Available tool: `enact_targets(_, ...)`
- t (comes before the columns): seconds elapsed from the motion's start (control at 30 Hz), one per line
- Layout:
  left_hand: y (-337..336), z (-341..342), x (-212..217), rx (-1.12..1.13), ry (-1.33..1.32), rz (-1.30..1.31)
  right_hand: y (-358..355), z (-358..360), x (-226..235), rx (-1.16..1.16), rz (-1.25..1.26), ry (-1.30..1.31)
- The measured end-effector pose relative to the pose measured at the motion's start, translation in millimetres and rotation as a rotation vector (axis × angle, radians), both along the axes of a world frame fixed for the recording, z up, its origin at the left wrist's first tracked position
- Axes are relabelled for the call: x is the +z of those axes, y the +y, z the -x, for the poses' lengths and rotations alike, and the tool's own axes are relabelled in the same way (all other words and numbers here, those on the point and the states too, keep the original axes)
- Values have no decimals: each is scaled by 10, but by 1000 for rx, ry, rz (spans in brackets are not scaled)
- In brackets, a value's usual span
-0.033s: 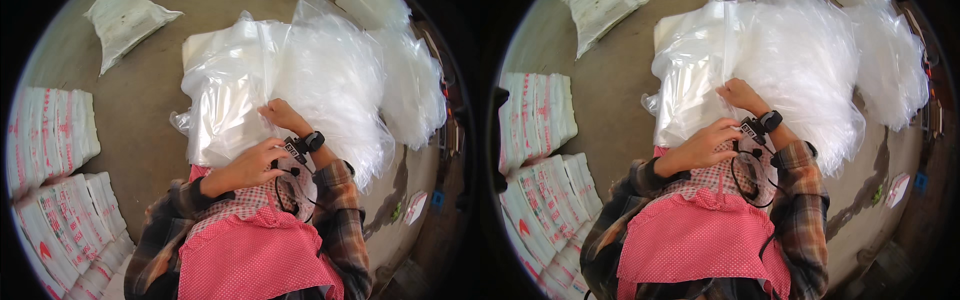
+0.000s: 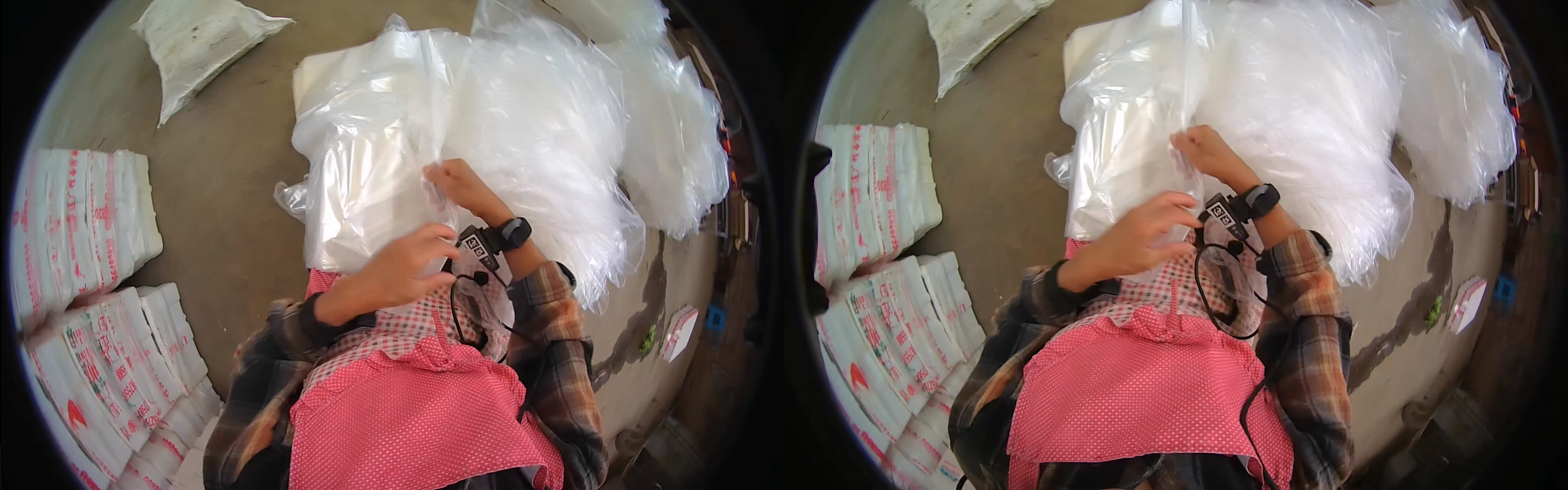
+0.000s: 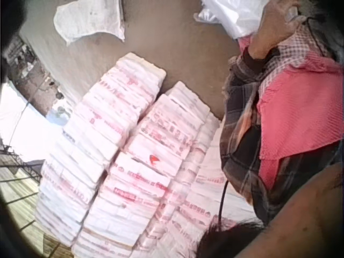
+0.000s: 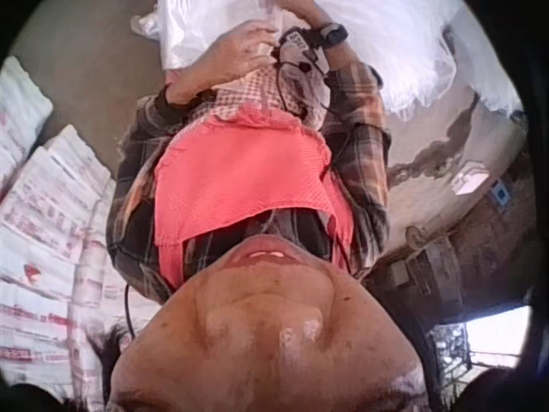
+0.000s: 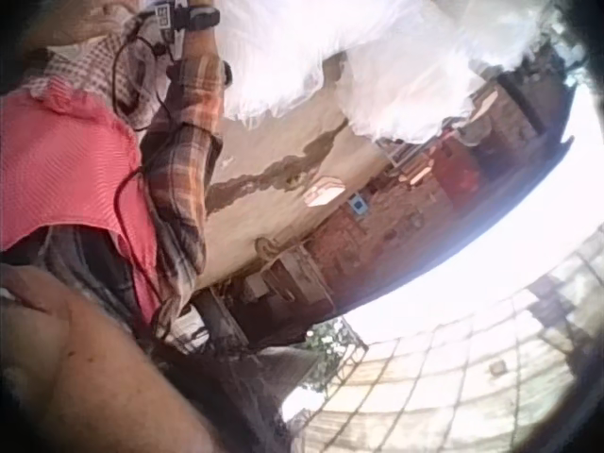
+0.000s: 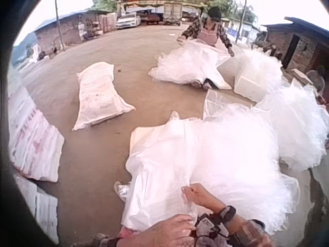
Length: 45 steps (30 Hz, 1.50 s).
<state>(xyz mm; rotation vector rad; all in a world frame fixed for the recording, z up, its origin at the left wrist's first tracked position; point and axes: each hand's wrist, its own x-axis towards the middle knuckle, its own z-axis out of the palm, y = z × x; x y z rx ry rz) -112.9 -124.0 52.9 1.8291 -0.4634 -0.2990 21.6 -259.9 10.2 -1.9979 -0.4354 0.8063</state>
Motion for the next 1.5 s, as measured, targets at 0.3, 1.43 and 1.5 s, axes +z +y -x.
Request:
enact_targets(0.3,339,-387,-258,328,585,534,-378,302,150,-323,-396,133)
enact_targets(1.43,1851,-85,-804,842,178,-239,-1464,332,543,-662,123,-417)
enact_targets(1.5,2042,-62,-843,668,194,-496,-1617,400,585,-435,324,-269)
